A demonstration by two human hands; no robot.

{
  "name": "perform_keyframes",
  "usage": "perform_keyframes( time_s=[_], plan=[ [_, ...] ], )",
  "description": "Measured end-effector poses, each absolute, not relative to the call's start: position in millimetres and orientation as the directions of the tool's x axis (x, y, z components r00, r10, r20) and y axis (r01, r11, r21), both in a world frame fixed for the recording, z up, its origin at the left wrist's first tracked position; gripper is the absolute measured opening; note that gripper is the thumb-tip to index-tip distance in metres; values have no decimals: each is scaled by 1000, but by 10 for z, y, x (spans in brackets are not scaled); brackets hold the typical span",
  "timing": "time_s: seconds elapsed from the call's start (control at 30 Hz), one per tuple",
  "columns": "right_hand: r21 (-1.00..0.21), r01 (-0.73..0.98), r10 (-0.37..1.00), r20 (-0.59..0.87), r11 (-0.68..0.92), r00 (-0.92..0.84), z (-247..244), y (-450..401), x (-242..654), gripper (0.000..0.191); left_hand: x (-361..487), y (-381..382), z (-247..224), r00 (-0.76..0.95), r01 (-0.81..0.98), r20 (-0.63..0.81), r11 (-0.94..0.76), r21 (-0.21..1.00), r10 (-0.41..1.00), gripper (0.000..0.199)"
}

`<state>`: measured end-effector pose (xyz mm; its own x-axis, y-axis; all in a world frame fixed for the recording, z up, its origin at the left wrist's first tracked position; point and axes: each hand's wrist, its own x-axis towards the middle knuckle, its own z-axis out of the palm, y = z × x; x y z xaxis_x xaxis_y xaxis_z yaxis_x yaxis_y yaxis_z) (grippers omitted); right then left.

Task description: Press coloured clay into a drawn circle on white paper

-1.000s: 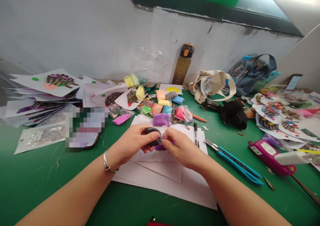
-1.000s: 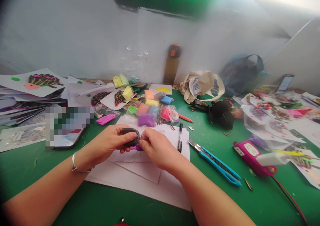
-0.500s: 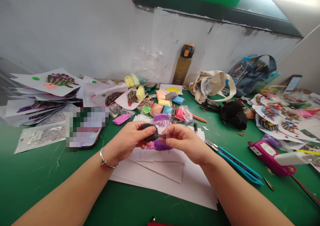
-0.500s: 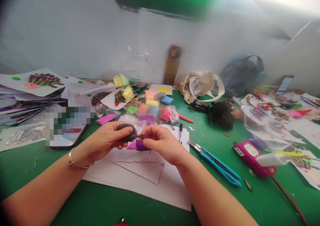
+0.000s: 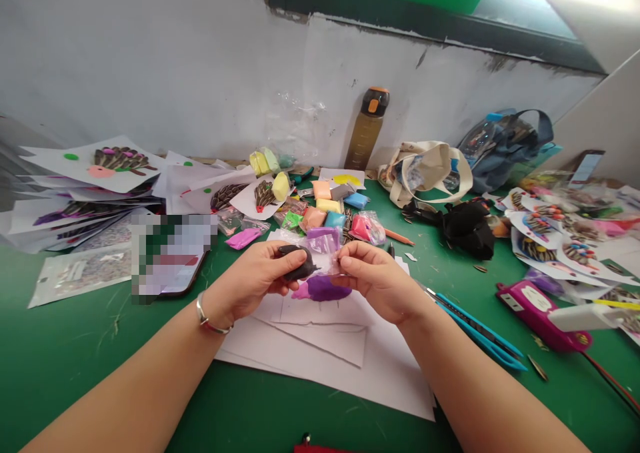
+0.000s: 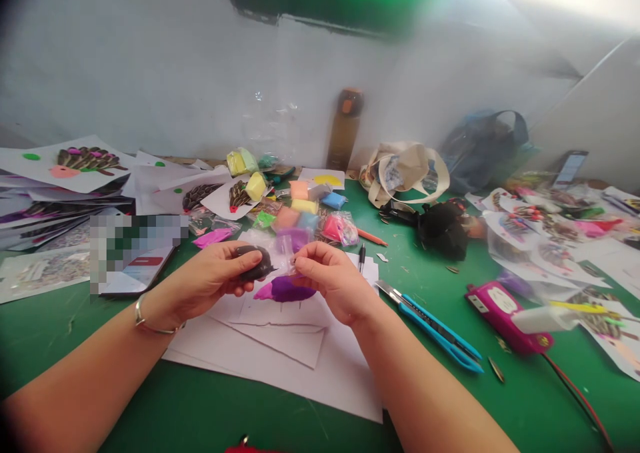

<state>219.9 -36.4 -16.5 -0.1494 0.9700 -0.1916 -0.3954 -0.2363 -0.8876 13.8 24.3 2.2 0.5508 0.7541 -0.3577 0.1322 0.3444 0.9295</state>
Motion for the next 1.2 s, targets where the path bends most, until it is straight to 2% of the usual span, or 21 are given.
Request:
perform_keyframes(
  time_s=[0.2,0.3,0.47,0.63,0.9,1.07,1.2],
  plan=[
    [-806,-516,953,-293,-289,-77,-141,-328,2221,20,76,289,2,477,128,-365,348,929,799,32],
    [-798,-530,956,-277,-286,-99,-156,-328,2227,18,47,341,-26,412,108,-344,330,938,844,35],
    [-812,-509,958,-255,-284,-128,-198,-336,2235,18,29,407,-91,318,123,-341,318,940,884,41],
    [-839,-474,963,-249,-267,-103,-206,-335,2222,27,38,425,-99,216,185,-375,340,922,901,38],
    [-917,-352,982,-183,-190,-53,-195,-340,2184,19,37,439,-83,204,231,-352,304,924,913,41],
    [-941,-301,988,-152,-156,-37,-209,-334,2175,28,-11,474,-116,183,392,-278,190,900,943,48],
    [-950,-250,982,-180,-187,-49,-195,-342,2164,25,-64,500,-109,174,634,-164,17,773,971,45]
  ],
)
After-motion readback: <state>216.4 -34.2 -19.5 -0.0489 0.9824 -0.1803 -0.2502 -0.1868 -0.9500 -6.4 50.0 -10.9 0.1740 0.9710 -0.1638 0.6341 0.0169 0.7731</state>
